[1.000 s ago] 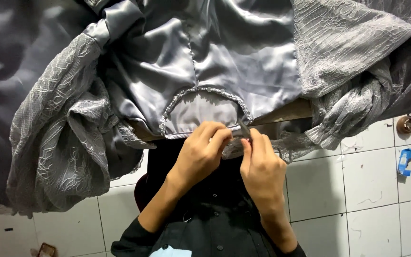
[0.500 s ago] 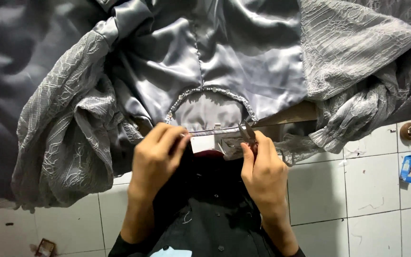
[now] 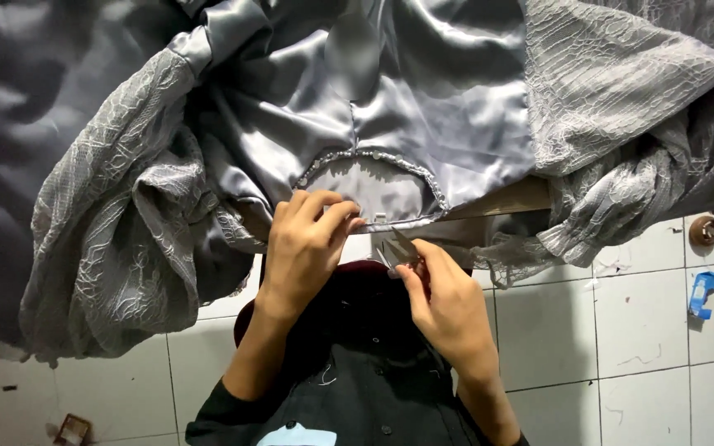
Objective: Inspecting and sorting dresses while trimming loose threads with a small tool in a factory setting.
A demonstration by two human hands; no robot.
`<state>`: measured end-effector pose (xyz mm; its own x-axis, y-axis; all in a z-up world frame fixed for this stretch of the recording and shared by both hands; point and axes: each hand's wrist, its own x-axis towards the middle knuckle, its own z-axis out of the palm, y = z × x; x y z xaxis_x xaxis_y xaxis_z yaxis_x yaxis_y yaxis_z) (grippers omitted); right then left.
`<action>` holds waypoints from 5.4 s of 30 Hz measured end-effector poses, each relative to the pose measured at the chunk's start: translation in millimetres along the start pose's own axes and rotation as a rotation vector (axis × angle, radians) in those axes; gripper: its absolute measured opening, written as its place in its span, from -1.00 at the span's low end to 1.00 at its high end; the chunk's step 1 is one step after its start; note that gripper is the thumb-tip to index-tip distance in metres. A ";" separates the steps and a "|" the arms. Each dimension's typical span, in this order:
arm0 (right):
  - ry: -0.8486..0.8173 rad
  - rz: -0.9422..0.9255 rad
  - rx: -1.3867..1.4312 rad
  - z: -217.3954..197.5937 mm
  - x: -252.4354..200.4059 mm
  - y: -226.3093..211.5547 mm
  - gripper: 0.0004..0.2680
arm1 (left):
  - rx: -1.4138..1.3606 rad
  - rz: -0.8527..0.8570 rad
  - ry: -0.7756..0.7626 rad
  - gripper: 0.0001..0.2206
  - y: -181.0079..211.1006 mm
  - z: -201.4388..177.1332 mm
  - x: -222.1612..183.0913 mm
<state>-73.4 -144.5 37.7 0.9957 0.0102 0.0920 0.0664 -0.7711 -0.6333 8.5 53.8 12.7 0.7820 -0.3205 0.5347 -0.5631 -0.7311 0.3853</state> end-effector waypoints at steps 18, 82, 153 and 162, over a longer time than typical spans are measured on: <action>-0.047 -0.091 0.004 21.8 9.6 -11.2 -0.76 | -0.186 -0.125 -0.033 -0.94 0.9 -13.7 -8.4; 0.476 -0.051 0.107 -6.1 65.5 37.7 -0.87 | -0.089 -0.092 0.164 -0.81 -43.7 -23.1 -0.6; 0.030 -0.114 0.540 9.0 153.3 13.0 -0.96 | -0.768 -0.185 -0.304 -0.88 -37.8 -11.1 94.1; 0.422 -0.302 -0.072 4.8 101.2 -5.8 -0.75 | -0.798 -0.237 -0.278 -0.84 -46.1 -11.0 92.6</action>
<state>27.3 -136.0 47.0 0.8189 -0.0072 0.5738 0.3272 -0.8156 -0.4772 103.9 64.5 52.7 0.8804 -0.4246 0.2113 -0.3152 -0.1909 0.9296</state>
